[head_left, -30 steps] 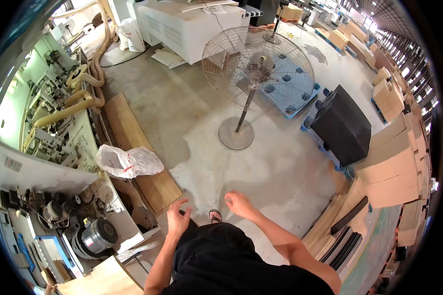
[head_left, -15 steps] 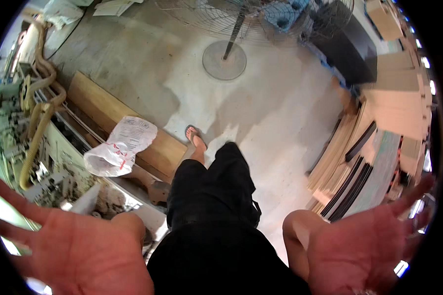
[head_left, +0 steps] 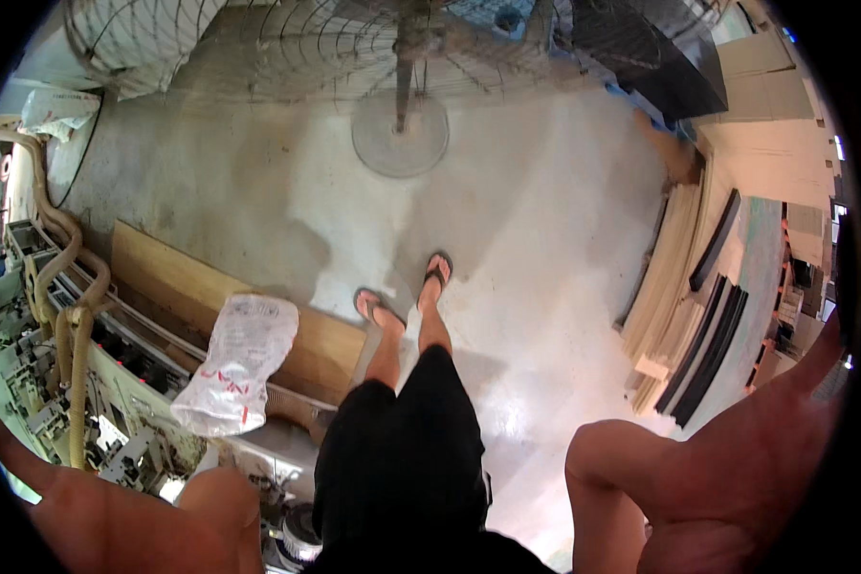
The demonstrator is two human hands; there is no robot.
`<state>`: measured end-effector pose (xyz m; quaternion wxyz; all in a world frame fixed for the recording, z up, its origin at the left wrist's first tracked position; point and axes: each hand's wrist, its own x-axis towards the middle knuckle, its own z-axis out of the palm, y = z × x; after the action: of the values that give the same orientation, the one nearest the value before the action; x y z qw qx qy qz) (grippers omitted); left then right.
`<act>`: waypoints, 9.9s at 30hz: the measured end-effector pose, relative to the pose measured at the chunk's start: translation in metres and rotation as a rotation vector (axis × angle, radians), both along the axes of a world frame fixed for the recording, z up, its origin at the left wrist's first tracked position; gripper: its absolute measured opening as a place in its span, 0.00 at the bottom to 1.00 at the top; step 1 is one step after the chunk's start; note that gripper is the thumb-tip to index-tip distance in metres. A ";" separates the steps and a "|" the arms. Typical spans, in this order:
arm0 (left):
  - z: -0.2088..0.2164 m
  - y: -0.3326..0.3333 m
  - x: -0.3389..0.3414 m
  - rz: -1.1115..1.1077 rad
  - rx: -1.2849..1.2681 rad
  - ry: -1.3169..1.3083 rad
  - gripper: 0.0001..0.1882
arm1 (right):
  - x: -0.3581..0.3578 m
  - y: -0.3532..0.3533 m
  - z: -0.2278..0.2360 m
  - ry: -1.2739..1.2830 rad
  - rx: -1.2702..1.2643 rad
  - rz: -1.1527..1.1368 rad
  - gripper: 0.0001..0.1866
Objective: The person uses a wrench to adjust bolts on the inner components of a woodworking machine, then moves wood panels from one workbench to another.
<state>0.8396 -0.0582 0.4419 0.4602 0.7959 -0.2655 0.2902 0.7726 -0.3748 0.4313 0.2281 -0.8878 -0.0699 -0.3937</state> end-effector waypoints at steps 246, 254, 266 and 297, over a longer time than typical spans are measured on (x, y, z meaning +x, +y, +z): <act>-0.434 1.035 -0.242 1.739 -1.709 1.121 0.15 | 0.295 1.383 -0.317 1.640 -0.615 0.893 0.13; -0.440 1.038 -0.250 1.707 -1.762 1.092 0.15 | 0.294 1.395 -0.316 1.659 -0.622 0.904 0.14; -0.405 1.022 -0.228 1.808 -1.959 0.933 0.13 | 0.294 1.445 -0.297 1.557 -0.761 1.081 0.15; -0.345 0.563 0.205 2.458 -2.730 0.188 0.17 | 0.250 1.518 -0.388 1.329 -1.369 1.838 0.09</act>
<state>1.0447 0.5052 0.0968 -0.2735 0.3553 -0.8135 -0.3703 1.0227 1.1435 0.0438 -0.0905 -0.4752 -0.7006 0.5246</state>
